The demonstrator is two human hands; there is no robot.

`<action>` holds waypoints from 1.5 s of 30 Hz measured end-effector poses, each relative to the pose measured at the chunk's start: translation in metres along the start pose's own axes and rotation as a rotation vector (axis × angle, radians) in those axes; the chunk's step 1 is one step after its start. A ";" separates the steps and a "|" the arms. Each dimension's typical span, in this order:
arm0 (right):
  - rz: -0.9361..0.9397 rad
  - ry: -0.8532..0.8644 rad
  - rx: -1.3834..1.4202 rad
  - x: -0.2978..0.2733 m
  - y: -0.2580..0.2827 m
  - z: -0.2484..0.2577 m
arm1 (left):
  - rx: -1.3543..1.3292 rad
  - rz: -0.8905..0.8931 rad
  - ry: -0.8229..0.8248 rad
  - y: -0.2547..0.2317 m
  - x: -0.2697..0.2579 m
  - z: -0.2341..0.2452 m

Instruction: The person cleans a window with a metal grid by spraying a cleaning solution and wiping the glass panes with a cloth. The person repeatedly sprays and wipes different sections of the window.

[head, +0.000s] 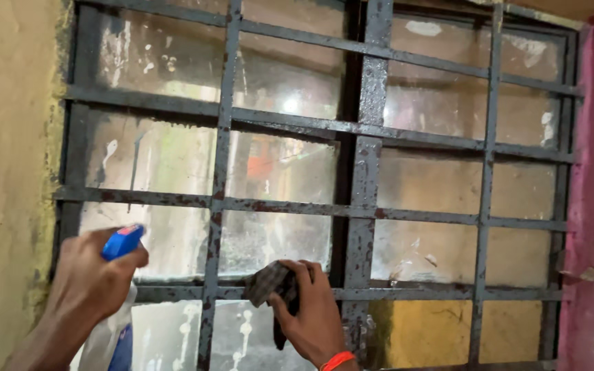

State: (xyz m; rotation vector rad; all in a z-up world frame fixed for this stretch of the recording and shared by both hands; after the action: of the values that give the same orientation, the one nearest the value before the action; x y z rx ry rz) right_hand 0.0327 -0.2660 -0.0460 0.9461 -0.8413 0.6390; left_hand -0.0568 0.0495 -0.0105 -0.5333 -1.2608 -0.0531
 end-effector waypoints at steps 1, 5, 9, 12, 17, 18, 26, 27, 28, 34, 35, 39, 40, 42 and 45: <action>-0.001 0.002 -0.008 0.000 0.006 0.001 | -0.028 -0.070 0.029 0.005 -0.003 -0.003; 0.059 -0.015 -0.134 0.002 0.017 -0.005 | -0.087 -0.053 0.234 0.043 -0.028 -0.046; 0.179 -0.184 -0.107 0.033 0.009 -0.008 | -0.386 0.100 0.198 0.070 -0.042 -0.079; 0.062 -0.298 -0.264 0.067 -0.010 -0.030 | -0.300 0.118 0.185 0.076 -0.047 -0.092; 0.277 -0.175 -0.366 0.079 0.015 -0.091 | -0.119 0.072 0.270 0.078 -0.039 -0.093; 0.372 -0.098 -0.454 0.075 0.023 -0.109 | -0.063 0.169 0.328 0.083 -0.042 -0.097; 0.443 -0.153 -0.308 0.083 0.041 -0.065 | -0.050 0.217 0.333 0.062 -0.047 -0.085; 0.357 -0.239 -0.213 0.088 0.039 -0.056 | -0.042 0.155 0.300 0.058 -0.045 -0.085; 0.256 -0.149 -0.337 0.096 0.034 -0.067 | -0.024 0.090 0.262 0.053 -0.043 -0.085; 0.700 0.144 -0.464 0.060 0.024 -0.061 | -0.082 0.093 0.254 0.058 -0.043 -0.086; 0.621 0.140 -0.445 0.068 0.016 -0.051 | -0.085 0.093 0.255 0.058 -0.043 -0.087; 0.029 -0.218 -0.044 0.094 -0.024 -0.008 | -0.054 0.114 0.260 0.062 -0.040 -0.092; 0.105 -0.307 -0.179 0.091 -0.013 -0.011 | -0.055 0.109 0.252 0.062 -0.040 -0.093; 0.248 -0.479 -0.458 0.083 0.012 -0.024 | -0.052 0.110 0.250 0.066 -0.040 -0.096; 0.385 -0.007 -0.410 0.080 0.031 -0.064 | -0.050 0.095 0.258 0.083 -0.040 -0.107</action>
State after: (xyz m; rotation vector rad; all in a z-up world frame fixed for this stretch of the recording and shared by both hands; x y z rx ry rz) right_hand 0.0720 -0.1871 0.0136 0.4164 -1.1224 0.7537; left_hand 0.0529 0.0686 -0.0982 -0.6084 -0.9837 -0.0717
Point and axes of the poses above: each hand's wrist, its own x-axis towards the middle knuckle, its own z-axis out of the back of the hand, y = z × x, the point moved 8 cm from there along x, towards the middle knuckle, and after that the axes turned 14 degrees about -z, right-handed, at the moved point
